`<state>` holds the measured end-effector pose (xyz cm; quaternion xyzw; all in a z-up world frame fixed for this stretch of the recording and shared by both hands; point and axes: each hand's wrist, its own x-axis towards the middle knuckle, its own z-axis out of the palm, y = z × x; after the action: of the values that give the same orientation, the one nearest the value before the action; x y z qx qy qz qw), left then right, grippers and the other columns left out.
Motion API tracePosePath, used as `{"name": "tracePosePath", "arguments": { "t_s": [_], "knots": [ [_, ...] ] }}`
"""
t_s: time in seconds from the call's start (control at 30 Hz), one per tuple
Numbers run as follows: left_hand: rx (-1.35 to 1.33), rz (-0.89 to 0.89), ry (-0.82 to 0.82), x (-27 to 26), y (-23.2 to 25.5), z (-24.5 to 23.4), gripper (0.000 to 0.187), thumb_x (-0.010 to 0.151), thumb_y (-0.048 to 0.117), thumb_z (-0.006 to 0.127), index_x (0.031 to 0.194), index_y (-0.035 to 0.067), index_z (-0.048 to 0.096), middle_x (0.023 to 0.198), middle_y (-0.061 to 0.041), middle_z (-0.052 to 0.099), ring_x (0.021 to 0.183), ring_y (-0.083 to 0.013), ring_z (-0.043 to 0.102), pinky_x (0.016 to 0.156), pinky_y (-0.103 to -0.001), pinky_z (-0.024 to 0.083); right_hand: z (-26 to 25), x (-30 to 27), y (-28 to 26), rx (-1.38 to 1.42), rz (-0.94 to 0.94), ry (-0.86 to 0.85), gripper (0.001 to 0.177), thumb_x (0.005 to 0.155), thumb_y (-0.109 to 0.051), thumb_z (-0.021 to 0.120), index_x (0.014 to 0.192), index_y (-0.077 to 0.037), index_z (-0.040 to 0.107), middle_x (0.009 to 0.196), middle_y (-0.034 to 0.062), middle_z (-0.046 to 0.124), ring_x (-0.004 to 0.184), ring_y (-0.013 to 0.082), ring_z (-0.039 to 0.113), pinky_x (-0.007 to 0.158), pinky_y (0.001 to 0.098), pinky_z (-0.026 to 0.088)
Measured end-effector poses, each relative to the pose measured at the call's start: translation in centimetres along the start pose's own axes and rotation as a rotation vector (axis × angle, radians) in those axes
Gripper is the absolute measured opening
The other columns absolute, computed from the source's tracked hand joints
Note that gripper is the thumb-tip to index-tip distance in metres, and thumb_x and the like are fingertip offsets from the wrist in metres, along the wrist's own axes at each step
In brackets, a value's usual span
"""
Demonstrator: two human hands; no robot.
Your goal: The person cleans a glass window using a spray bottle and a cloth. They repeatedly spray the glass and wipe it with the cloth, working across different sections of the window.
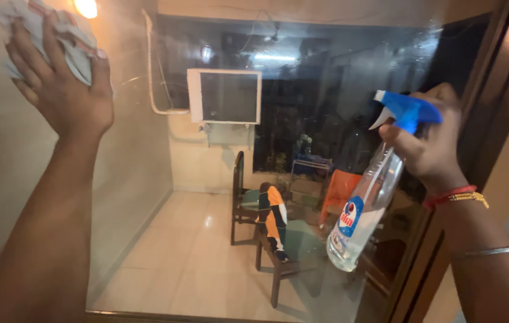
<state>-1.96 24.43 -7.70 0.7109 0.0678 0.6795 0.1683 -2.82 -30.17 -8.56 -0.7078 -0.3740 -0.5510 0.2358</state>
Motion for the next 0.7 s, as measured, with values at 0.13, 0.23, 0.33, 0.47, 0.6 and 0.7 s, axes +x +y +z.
{"name": "tracePosePath", "arguments": {
  "t_s": [0.13, 0.23, 0.33, 0.47, 0.6, 0.7],
  "knots": [
    [0.063, -0.069, 0.053, -1.3, -0.2, 1.8, 0.079, 0.106, 0.047, 0.062, 0.17, 0.018, 0.026, 0.178, -0.019, 0.012, 0.163, -0.0479, 0.009, 0.128, -0.071, 0.013, 0.4, -0.9, 0.2, 0.068, 0.033, 0.133, 0.039, 0.076, -0.04, 0.071, 0.092, -0.005, 0.075, 0.096, 0.01, 0.058, 0.098, 0.0212, 0.05, 0.083, 0.0337, 0.042],
    [0.079, -0.066, 0.082, -1.8, 2.0, 3.0, 0.081, 0.111, 0.053, 0.061, 0.172, 0.016, 0.024, 0.176, -0.021, 0.01, 0.16, -0.0506, 0.007, 0.125, -0.074, 0.009, 1.2, -0.9, -0.2, 0.206, 0.155, 0.259, 0.04, 0.065, -0.039, 0.072, 0.086, -0.005, 0.064, 0.099, 0.0095, 0.051, 0.09, 0.0193, 0.053, 0.078, 0.034, 0.044],
    [0.045, 0.065, 0.008, -2.8, 6.5, 3.2, 0.085, 0.108, 0.059, 0.059, 0.172, 0.016, 0.023, 0.173, -0.025, 0.008, 0.158, -0.0529, 0.004, 0.121, -0.077, 0.006, 1.1, -0.8, -0.3, 0.144, 0.086, 0.196, 0.034, 0.075, -0.038, 0.075, 0.087, -0.006, 0.072, 0.097, 0.0097, 0.057, 0.095, 0.0192, 0.054, 0.088, 0.0357, 0.044],
    [0.063, 0.284, -0.094, -3.5, 15.0, 3.5, 0.08, 0.102, 0.06, 0.057, 0.168, 0.025, 0.028, 0.17, -0.024, 0.008, 0.155, -0.051, 0.003, 0.119, -0.078, 0.003, 0.4, -0.6, -1.5, 0.032, 0.042, 0.139, 0.034, 0.07, -0.039, 0.067, 0.089, -0.013, 0.079, 0.082, 0.0032, 0.063, 0.094, 0.0213, 0.045, 0.085, 0.0373, 0.039],
    [-0.033, 0.425, -0.129, -3.5, 22.0, 4.1, 0.085, 0.097, 0.06, 0.066, 0.165, 0.025, 0.03, 0.168, -0.025, 0.008, 0.153, -0.051, 0.002, 0.117, -0.079, 0.003, 0.2, 0.5, -2.4, 0.032, 0.028, 0.099, 0.033, 0.067, -0.042, 0.065, 0.082, -0.015, 0.077, 0.077, 0.0014, 0.067, 0.095, 0.0228, 0.045, 0.086, 0.0378, 0.038],
    [-0.069, 0.529, -0.109, -4.8, 26.2, 4.7, 0.087, 0.092, 0.059, 0.069, 0.165, 0.029, 0.032, 0.17, -0.021, 0.009, 0.155, -0.0489, 0.001, 0.12, -0.077, 0.005, 0.0, 0.4, -2.5, 0.003, 0.032, 0.079, 0.033, 0.067, -0.043, 0.065, 0.079, -0.015, 0.077, 0.076, 0.0016, 0.067, 0.092, 0.0227, 0.045, 0.084, 0.0381, 0.037]
  ]
}}
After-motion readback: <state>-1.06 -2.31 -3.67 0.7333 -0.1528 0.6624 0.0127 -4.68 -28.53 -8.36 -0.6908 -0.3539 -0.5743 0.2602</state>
